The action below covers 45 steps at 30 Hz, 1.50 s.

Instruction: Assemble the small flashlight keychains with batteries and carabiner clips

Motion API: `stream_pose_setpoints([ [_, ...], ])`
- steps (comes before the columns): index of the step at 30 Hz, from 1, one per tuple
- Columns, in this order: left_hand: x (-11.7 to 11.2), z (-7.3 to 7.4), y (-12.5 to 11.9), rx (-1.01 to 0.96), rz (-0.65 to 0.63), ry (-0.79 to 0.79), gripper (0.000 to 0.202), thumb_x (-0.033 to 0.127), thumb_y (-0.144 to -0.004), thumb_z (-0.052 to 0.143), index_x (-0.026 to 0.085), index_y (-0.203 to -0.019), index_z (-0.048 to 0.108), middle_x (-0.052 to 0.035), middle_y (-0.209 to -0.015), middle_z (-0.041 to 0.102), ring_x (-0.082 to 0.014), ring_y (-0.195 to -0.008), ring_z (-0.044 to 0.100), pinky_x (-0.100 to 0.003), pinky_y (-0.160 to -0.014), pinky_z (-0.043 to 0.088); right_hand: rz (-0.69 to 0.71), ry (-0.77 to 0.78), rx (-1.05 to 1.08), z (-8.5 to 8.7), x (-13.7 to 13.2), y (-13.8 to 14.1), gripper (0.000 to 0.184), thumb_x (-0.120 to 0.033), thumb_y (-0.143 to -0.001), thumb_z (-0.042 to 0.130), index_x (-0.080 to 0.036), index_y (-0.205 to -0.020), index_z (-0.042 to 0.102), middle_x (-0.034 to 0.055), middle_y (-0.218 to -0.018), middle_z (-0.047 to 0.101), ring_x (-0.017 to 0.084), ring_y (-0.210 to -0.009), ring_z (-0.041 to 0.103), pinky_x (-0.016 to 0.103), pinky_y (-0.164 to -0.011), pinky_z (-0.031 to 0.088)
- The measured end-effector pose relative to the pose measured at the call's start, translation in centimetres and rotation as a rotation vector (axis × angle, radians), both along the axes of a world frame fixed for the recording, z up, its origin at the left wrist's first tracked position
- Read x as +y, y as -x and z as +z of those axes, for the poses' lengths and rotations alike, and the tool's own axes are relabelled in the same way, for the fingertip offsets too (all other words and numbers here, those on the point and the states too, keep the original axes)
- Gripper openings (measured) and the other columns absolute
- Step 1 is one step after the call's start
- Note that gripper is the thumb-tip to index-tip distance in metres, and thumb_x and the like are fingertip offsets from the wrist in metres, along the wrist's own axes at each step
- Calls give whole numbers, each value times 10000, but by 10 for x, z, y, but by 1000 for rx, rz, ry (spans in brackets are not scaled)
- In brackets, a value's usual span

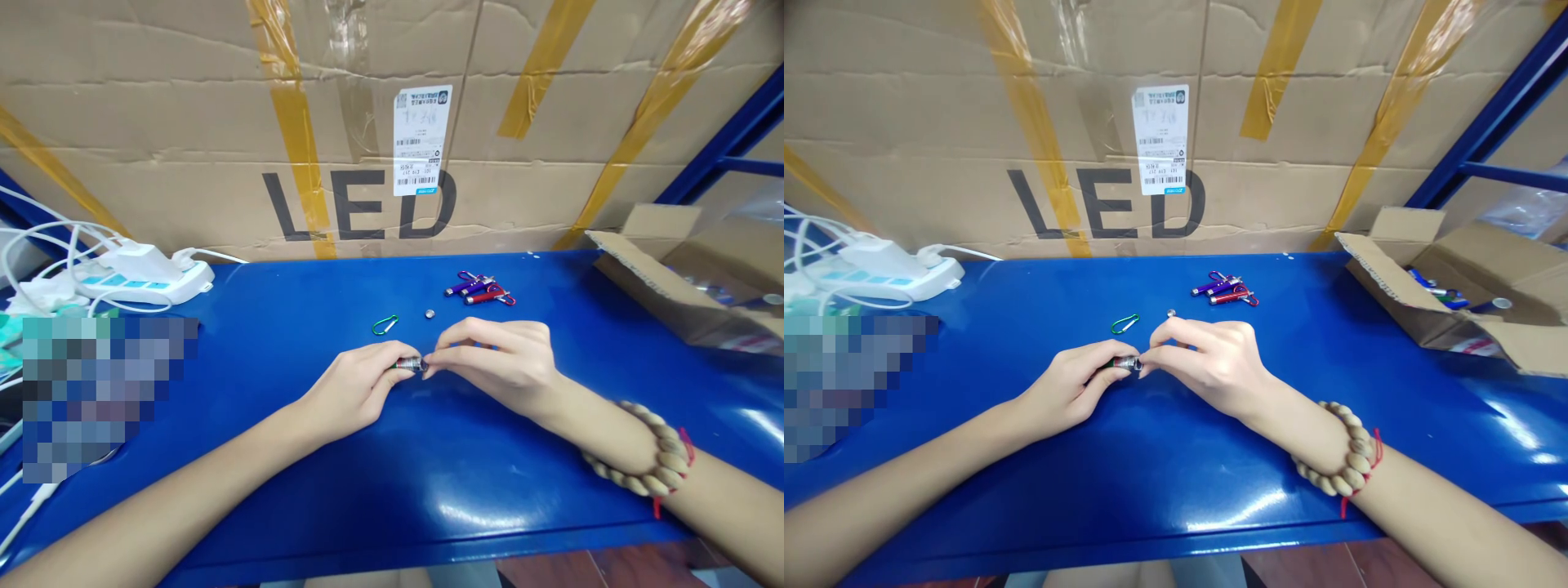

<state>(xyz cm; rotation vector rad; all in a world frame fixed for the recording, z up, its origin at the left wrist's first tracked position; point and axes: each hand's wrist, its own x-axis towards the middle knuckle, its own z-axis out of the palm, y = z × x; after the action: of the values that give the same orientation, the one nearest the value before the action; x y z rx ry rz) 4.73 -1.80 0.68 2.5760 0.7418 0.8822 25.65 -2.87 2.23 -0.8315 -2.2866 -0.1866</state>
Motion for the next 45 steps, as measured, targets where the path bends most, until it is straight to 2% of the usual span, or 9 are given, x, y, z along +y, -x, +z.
stream_pose_setpoints([
  [5,0,-2,2,57,-40,19,160,180,-908,376,177,-951,530,-14,-880,652,-103,-787,619,-194,-718,480,8,108,44,-1,-2,4,224,-330,-864,527,-250,-748,702,-10,-749,662,71,-610,587,194,-522,372],
  [11,1,-10,5,37,-30,-142,137,191,-904,381,161,-841,500,-35,-770,638,-128,-692,614,-223,-632,482,95,344,271,-3,1,13,240,-396,-763,637,-191,-647,685,15,-675,654,97,-618,586,201,-552,422],
  [14,1,-12,6,9,-29,-191,124,168,-894,396,159,-820,495,-40,-749,634,-128,-669,608,-222,-613,477,45,573,371,-5,2,17,258,-413,-711,676,-172,-616,678,21,-646,649,88,-528,554,206,-492,414],
  [18,2,-13,5,-26,-45,-258,121,133,-878,413,153,-807,509,-46,-734,640,-130,-663,606,-224,-606,474,2,1022,450,-8,5,19,263,-404,-627,724,-145,-638,679,-1,-525,604,71,-403,487,198,-401,377],
  [21,2,-12,4,-23,-48,-265,129,123,-875,413,152,-828,530,-46,-739,649,-132,-682,614,-227,-615,477,-28,1188,485,-8,6,20,244,-368,-585,747,-139,-641,683,-13,-491,588,60,-382,459,187,-379,351],
  [27,2,-10,5,11,-21,-164,139,168,-885,428,174,-943,553,-31,-817,662,-121,-731,624,-220,-664,489,-59,1238,520,-7,7,19,217,-334,-555,760,-143,-626,687,-14,-502,597,44,-372,430,178,-364,324],
  [40,1,-6,3,32,6,29,157,193,-883,437,202,-1001,540,-4,-918,652,-108,-831,625,-198,-749,482,-58,1187,492,-13,14,15,198,-315,-579,744,-139,-652,693,1,-550,626,47,-386,452,174,-382,349],
  [45,1,-4,2,85,-2,78,165,210,-892,424,205,-1029,516,-7,-978,634,-113,-875,608,-208,-789,465,-51,1081,431,-12,18,12,221,-327,-545,771,-139,-628,688,6,-544,626,57,-385,463,178,-381,365],
])
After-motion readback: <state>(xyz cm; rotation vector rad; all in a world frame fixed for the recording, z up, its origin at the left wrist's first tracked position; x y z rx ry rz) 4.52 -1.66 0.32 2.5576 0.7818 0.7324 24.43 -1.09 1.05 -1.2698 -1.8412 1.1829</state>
